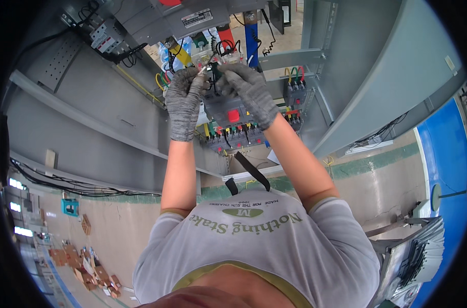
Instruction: The person works inside an open electrical cabinet, using a screwdriver to connect and tighten wires at various terminals and components. The hands repeatedly reach into the panel to adjust connections and organize wiring.
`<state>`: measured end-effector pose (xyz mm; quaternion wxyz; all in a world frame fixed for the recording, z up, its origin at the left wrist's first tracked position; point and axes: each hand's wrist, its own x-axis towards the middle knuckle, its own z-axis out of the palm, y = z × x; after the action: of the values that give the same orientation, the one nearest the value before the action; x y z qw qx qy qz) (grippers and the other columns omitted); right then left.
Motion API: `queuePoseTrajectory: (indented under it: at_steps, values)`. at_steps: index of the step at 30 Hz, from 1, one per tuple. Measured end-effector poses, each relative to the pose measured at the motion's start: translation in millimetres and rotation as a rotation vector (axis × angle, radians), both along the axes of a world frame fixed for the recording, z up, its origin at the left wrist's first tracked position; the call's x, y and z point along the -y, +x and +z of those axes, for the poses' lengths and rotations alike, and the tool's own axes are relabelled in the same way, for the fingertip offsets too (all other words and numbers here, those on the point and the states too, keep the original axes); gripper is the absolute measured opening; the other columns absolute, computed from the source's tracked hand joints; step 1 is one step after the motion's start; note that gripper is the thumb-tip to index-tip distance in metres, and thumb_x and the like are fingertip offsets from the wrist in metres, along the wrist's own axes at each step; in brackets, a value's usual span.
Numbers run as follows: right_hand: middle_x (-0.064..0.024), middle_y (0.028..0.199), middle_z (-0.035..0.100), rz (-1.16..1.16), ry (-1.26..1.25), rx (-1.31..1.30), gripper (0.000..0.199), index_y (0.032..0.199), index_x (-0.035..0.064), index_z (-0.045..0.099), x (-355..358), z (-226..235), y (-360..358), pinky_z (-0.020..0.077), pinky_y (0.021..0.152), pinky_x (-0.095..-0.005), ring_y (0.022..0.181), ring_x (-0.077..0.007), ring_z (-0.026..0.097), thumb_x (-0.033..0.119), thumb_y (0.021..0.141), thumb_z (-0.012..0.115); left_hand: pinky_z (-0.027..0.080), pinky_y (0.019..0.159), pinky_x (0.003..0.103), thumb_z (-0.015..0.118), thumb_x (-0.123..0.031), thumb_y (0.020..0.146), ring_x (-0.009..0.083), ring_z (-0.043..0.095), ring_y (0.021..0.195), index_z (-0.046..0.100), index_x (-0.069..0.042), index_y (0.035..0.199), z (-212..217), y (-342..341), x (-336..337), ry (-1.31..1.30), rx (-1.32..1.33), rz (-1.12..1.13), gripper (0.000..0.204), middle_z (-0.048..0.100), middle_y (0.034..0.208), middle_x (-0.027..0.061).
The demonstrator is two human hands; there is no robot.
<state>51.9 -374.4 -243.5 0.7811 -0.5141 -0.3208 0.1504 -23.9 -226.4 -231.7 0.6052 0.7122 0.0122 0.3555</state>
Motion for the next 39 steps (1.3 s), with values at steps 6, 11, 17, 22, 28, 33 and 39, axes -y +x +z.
queuePoseTrajectory:
  at_steps: [6,11,17,22,28,33,39]
  values:
    - [0.0011,0.066,0.053,0.252,0.200,-0.361,0.018,0.101,0.0010,0.059,-31.7,3.9,12.8,0.0359,0.044,-0.0163,0.051,-0.0047,0.044,0.014,0.089,0.054,0.047,0.069,0.022,0.063,-0.004,0.083,0.0073,0.058,0.075,0.059,-0.005,0.100,2.1,-11.0,5.2,0.296,-0.016,0.049,0.017,0.063,0.086,0.0021]
    - [0.0011,0.066,0.053,0.349,0.147,-0.474,0.015,0.098,0.0029,0.059,-20.2,-7.0,32.3,0.0355,0.043,-0.0160,0.048,-0.0047,0.044,0.015,0.089,0.055,0.046,0.075,0.027,0.062,-0.006,0.081,0.0147,0.057,0.082,0.061,-0.005,0.097,14.5,-19.0,-42.4,0.524,0.075,0.420,0.016,0.062,0.087,0.0036]
    - [0.0009,0.067,0.054,0.152,0.051,-0.281,0.017,0.099,0.0049,0.061,-10.9,2.4,16.0,0.0375,0.048,-0.0167,0.053,-0.0050,0.047,0.018,0.089,0.056,0.042,0.082,0.039,0.063,-0.013,0.077,0.0303,0.054,0.090,0.064,-0.007,0.090,27.5,0.6,-80.7,1.067,0.124,0.654,0.014,0.062,0.085,0.0082]
    - [-0.0006,0.070,0.057,-0.048,-0.104,-0.133,0.017,0.100,0.0057,0.061,16.7,0.4,7.2,0.0409,0.055,-0.0195,0.059,-0.0056,0.050,0.018,0.089,0.055,0.041,0.078,0.041,0.063,-0.018,0.078,0.0311,0.053,0.086,0.065,-0.007,0.086,37.5,-4.4,-84.7,1.129,0.088,0.631,0.014,0.062,0.087,0.0106]
    - [-0.0054,0.083,0.063,-0.166,-0.219,0.216,0.017,0.099,0.0030,0.062,1.7,-36.3,1.7,0.0469,0.068,-0.0247,0.074,-0.0103,0.056,0.013,0.087,0.056,0.045,0.083,0.029,0.067,-0.008,0.078,0.0171,0.055,0.096,0.057,-0.005,0.107,-20.9,2.4,-79.6,0.341,0.176,0.466,0.031,0.056,0.100,0.0092]
    - [-0.0056,0.089,0.065,-0.188,-0.344,0.265,0.022,0.109,0.0020,0.060,-11.5,-52.3,-7.6,0.0474,0.071,-0.0237,0.081,-0.0090,0.059,0.010,0.089,0.055,0.043,0.086,0.036,0.070,-0.015,0.075,0.0255,0.051,0.100,0.058,-0.003,0.104,-71.0,-2.0,-45.7,0.479,0.044,0.486,0.033,0.050,0.106,0.0128]
    - [-0.0065,0.098,0.064,-0.335,-0.283,0.439,0.023,0.111,0.0022,0.059,-35.0,-61.3,-4.2,0.0474,0.079,-0.0242,0.088,-0.0107,0.060,0.006,0.088,0.055,0.041,0.090,0.036,0.070,-0.017,0.075,0.0284,0.050,0.104,0.061,0.000,0.093,-70.7,9.5,-52.3,0.487,0.034,0.434,0.026,0.048,0.111,0.0153]
